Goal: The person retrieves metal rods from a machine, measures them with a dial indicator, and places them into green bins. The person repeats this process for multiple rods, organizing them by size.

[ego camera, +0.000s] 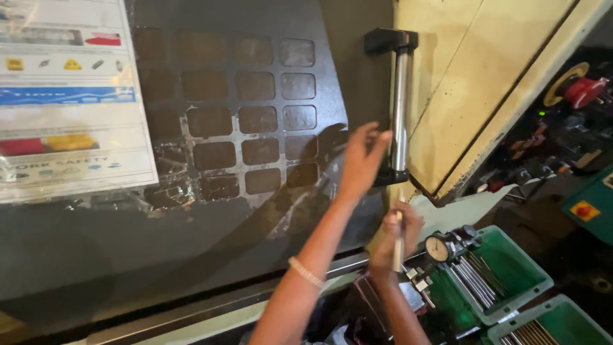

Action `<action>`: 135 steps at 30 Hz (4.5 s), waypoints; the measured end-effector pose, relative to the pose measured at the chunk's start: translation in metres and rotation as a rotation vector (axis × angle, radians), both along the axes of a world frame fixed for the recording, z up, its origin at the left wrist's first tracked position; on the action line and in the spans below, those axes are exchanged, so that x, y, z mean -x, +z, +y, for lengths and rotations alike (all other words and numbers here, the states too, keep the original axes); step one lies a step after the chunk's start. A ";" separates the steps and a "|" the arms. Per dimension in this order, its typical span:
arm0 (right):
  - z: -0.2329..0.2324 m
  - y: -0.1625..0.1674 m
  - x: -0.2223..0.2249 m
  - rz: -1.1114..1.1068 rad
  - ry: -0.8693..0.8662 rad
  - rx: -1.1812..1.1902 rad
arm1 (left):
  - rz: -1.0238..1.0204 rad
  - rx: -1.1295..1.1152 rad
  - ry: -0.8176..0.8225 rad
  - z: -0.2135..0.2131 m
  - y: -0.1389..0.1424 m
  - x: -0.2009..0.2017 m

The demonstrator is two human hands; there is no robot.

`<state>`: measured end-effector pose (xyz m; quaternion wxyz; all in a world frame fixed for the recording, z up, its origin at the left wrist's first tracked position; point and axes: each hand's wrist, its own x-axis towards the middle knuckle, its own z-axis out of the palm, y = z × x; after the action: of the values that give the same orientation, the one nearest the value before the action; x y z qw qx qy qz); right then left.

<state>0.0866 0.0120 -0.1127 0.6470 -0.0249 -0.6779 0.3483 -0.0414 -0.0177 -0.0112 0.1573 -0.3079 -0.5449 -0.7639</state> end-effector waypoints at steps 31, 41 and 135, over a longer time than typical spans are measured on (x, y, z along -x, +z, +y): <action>0.143 0.018 0.065 -0.388 0.673 0.611 | -0.404 0.249 0.256 0.028 -0.001 -0.021; 0.254 -0.027 0.163 -0.676 0.885 0.613 | -0.460 0.157 0.378 0.009 -0.008 -0.022; 0.266 -0.293 1.011 -0.691 1.096 0.857 | -0.575 0.045 0.422 0.115 -0.220 0.556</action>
<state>-0.9246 0.2784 -0.4060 0.0682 -0.0414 -0.5628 0.8227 -0.5976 0.0969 -0.2312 0.1449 0.0356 -0.6351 -0.7578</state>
